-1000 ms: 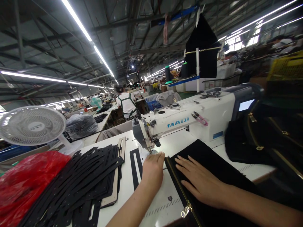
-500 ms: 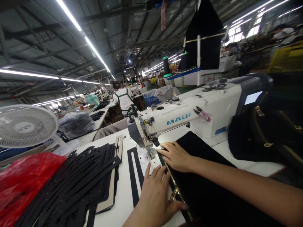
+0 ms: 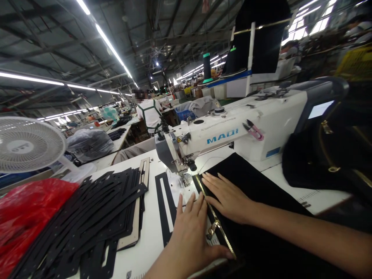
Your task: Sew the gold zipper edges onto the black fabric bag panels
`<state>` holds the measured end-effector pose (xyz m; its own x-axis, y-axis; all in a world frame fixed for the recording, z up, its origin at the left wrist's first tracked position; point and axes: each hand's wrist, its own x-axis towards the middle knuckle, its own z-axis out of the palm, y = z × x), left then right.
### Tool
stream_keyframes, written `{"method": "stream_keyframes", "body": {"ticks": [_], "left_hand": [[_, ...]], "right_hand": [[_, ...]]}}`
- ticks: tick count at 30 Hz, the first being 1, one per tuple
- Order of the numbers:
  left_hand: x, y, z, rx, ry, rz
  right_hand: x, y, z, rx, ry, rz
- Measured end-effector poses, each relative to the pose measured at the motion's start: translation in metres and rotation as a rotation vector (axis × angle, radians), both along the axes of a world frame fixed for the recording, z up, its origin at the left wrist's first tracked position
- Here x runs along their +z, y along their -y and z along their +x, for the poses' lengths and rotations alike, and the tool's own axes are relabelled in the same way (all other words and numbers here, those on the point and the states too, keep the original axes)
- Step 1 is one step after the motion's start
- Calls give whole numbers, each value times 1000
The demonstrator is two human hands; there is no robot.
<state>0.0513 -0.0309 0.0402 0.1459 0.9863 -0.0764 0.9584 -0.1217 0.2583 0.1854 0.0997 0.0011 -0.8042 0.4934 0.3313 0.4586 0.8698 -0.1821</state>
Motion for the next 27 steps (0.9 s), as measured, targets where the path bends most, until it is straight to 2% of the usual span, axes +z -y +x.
{"method": "stream_keyframes", "body": {"ticks": [4,10,16,19,21,24,26,27], "left_hand": [[3,9,9,-3,4,13],[0,28,26,107,89,141],[-20,17,26,117,2,469],[-21,11,33,97,-140,474],[-16,13,36,24,-169,446],[-4,27,22,-133,-74,468],[-1,42,-3,-115,-153,535],[-2,51,-19,-58,-256,575]], "right_hand": [[-8,7,2,-16,38,-64],[-7,4,1,-5,-21,-57],[-16,4,1,7,-55,-39],[-19,3,-1,2,-67,-45],[-18,3,-1,-6,-46,-60],[-13,5,2,19,2,-97],[-7,6,4,94,32,-137],[-4,6,4,137,46,-158]]}}
